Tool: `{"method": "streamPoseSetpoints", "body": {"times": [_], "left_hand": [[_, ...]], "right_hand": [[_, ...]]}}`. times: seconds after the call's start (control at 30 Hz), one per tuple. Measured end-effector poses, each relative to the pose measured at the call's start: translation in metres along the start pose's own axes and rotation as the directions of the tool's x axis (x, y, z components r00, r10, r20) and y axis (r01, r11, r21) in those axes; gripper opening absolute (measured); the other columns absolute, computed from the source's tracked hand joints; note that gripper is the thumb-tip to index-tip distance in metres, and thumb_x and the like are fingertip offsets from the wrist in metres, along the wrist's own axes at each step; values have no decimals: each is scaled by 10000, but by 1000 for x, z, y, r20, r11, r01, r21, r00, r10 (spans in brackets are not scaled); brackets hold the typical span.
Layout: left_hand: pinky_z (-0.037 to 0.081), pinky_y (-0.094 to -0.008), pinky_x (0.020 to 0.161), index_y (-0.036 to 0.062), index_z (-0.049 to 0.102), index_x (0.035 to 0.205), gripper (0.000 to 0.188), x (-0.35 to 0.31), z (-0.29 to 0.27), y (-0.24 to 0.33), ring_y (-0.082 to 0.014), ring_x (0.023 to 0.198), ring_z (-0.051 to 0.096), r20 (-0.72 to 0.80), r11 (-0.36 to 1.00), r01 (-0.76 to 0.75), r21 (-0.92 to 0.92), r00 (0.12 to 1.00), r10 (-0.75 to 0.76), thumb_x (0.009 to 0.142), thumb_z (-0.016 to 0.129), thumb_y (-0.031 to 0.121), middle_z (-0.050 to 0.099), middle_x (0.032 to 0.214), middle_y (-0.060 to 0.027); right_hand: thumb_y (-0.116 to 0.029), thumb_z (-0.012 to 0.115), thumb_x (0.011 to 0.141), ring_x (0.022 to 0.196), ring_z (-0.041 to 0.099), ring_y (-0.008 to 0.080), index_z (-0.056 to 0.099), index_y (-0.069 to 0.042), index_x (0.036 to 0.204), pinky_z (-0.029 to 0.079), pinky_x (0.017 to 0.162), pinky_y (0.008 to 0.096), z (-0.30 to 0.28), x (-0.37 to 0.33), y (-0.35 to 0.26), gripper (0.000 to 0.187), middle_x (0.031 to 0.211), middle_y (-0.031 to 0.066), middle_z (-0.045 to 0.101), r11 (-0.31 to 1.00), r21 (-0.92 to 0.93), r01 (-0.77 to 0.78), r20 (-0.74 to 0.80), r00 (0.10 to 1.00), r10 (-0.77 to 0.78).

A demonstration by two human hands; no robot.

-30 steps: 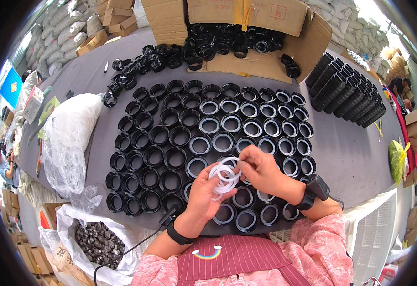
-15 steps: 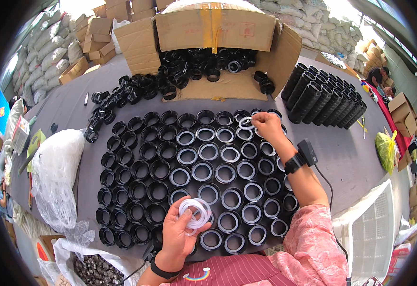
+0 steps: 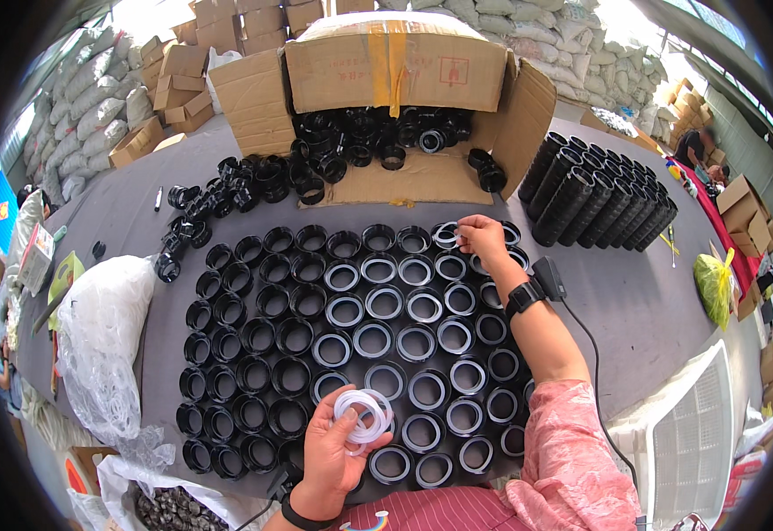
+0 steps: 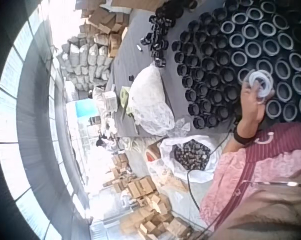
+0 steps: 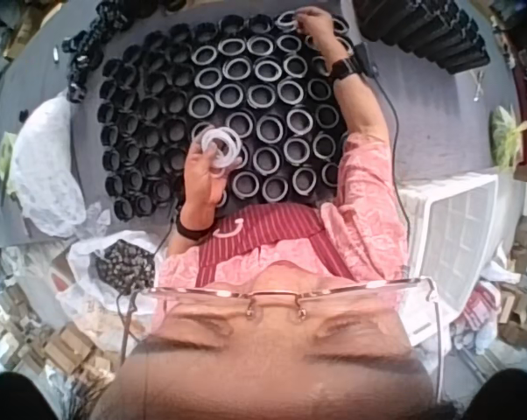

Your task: Inserting white rubber gaskets or seals into black plastic lids or housings.

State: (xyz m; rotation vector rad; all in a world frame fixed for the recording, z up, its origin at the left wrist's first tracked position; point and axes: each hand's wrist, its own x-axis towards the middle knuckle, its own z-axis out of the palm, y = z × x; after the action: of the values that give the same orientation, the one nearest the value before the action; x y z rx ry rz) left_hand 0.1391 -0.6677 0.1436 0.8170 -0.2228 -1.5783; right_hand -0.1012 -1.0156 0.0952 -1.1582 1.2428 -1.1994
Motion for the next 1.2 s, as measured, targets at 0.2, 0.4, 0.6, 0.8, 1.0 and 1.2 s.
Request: {"method": "streamPoseSetpoints", "body": {"times": [0.2, 0.4, 0.6, 0.8, 1.0, 1.2], "left_hand": [[582, -467, 710, 78, 458, 1201, 325, 0, 0, 0, -299, 976, 619, 4, 1000, 11, 9, 1000, -12, 887, 540, 69, 590, 1082, -125], [596, -453, 637, 83, 458, 1196, 350, -1, 1, -3, -352, 951, 621, -40, 1000, 0, -17, 999, 0, 864, 570, 73, 597, 1073, -146], [558, -475, 742, 75, 422, 1237, 348, 4, 0, -1, -276, 993, 600, 13, 1000, -8, 27, 1000, 8, 901, 514, 78, 570, 1096, -114], [564, -436, 747, 100, 431, 1246, 347, 13, -2, -4, -236, 984, 604, 4, 1000, -12, 12, 1000, 12, 909, 509, 71, 573, 1104, -92], [577, -435, 761, 103, 458, 1240, 344, 2, -3, -11, -244, 996, 605, 46, 996, -77, 42, 996, 75, 910, 539, 152, 580, 1111, -90], [595, -410, 703, 85, 503, 1181, 274, -3, -15, -3, -237, 926, 633, 32, 996, -29, -82, 999, 32, 933, 506, 199, 602, 1033, -70]], "right_hand": [[-14, 587, 793, 641, 632, 124, 645, 12, 896, 501, 516, 242, 3, 5, 2, 121, 762, 76, 658, 985, -169, 15, -15, 1000, -18], [-86, 612, 740, 726, 668, 230, 687, -24, 836, 528, 649, 325, 8, -5, -12, 136, 792, 126, 672, 726, -661, 189, 60, 978, -200], [-239, 638, 763, 797, 616, 301, 701, -104, 876, 494, 708, 389, 29, -48, -37, 187, 811, 123, 615, 295, -883, 365, 186, 849, -494], [-169, 683, 781, 671, 578, 99, 664, -19, 859, 471, 591, 262, 76, -193, -69, 171, 720, 51, 632, 909, -276, 312, 676, 735, -47], [-147, 687, 751, 589, 583, 222, 647, -43, 839, 492, 534, 309, 89, -249, -54, 142, 709, 71, 584, 508, -264, 820, 748, 507, -429], [-81, 662, 785, 597, 595, 88, 652, -3, 794, 475, 542, 244, 94, -260, -63, 79, 672, 66, 635, 871, -279, 405, 655, 743, -135]]}}
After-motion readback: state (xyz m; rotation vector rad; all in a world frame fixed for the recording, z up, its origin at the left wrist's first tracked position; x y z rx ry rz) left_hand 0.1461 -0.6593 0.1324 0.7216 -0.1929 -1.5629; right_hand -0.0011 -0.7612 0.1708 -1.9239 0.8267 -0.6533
